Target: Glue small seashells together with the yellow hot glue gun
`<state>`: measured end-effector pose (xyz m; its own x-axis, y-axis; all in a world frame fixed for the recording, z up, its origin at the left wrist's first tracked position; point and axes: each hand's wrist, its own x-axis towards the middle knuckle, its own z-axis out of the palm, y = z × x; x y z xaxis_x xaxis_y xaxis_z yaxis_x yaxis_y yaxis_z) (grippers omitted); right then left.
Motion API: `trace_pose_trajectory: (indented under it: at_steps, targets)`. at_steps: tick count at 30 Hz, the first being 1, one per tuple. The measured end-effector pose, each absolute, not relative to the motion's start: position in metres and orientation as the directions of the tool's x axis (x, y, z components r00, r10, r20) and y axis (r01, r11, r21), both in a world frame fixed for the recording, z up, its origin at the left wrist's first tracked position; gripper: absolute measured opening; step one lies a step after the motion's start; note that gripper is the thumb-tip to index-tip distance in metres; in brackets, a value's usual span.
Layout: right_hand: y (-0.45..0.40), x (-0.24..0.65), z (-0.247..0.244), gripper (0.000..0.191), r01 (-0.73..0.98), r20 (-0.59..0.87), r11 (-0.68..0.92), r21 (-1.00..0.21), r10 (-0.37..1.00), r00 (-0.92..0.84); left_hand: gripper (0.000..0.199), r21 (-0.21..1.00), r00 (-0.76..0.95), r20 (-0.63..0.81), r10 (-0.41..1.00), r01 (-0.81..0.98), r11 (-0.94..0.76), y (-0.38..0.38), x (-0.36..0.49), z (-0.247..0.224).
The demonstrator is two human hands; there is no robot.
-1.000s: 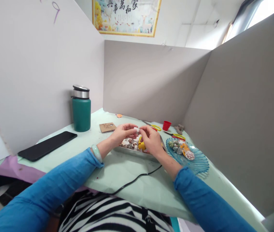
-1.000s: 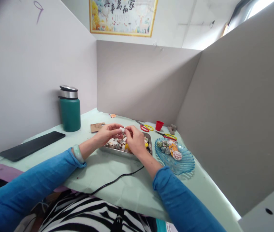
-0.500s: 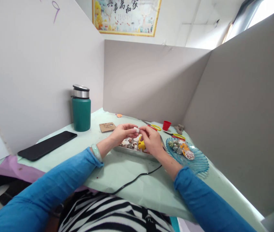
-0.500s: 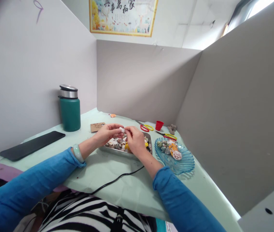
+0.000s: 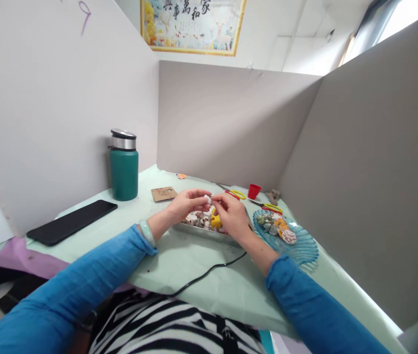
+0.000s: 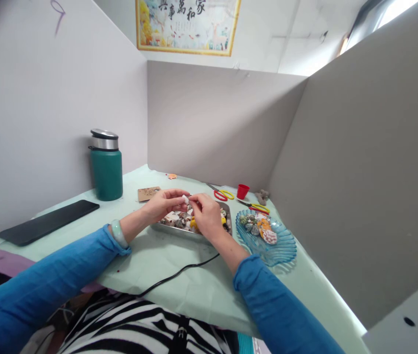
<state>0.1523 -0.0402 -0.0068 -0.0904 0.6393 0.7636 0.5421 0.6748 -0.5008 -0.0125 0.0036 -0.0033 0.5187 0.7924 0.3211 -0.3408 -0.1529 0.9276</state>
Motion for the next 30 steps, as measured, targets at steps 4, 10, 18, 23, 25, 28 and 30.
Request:
trace_pose_trajectory:
  at_steps: [4, 10, 18, 23, 25, 28, 30]
  targets:
    - [-0.0414, 0.1529, -0.0052, 0.019, 0.567, 0.776, 0.683, -0.46, 0.62, -0.118, 0.036, 0.928, 0.517, 0.318, 0.794, -0.341, -0.149, 0.0066, -0.0135, -0.0056]
    - [-0.0393, 0.152, -0.0077, 0.019, 0.536, 0.765, 0.686, -0.492, 0.634, -0.11, 0.036, 0.931, 0.513, 0.314, 0.799, -0.331, -0.154, 0.0043, -0.0132, -0.0042]
    - [-0.0354, 0.1521, -0.0124, 0.018, 0.563, 0.746, 0.658, -0.5, 0.658, -0.107, 0.032, 0.932, 0.498, 0.341, 0.797, -0.293, -0.215, 0.0021, -0.0118, -0.0037]
    - [-0.0378, 0.1491, -0.0112, 0.018, 0.559, 0.719, 0.63, -0.54, 0.69, -0.083, 0.03, 0.934, 0.516, 0.341, 0.786, -0.281, -0.221, 0.0021, -0.013, -0.0028]
    - [-0.0385, 0.1483, -0.0107, 0.018, 0.558, 0.709, 0.623, -0.548, 0.7, -0.085, 0.029, 0.936, 0.515, 0.343, 0.785, -0.26, -0.239, 0.0008, -0.013, -0.0019]
    - [-0.0387, 0.1481, -0.0108, 0.016, 0.572, 0.711, 0.62, -0.538, 0.697, -0.087, 0.028, 0.934, 0.514, 0.356, 0.78, -0.211, -0.287, -0.0018, -0.0123, -0.0005]
    - [-0.0382, 0.1485, -0.0113, 0.016, 0.594, 0.72, 0.619, -0.514, 0.688, -0.094, 0.028, 0.933, 0.518, 0.357, 0.777, -0.159, -0.322, -0.0027, -0.0117, -0.0001]
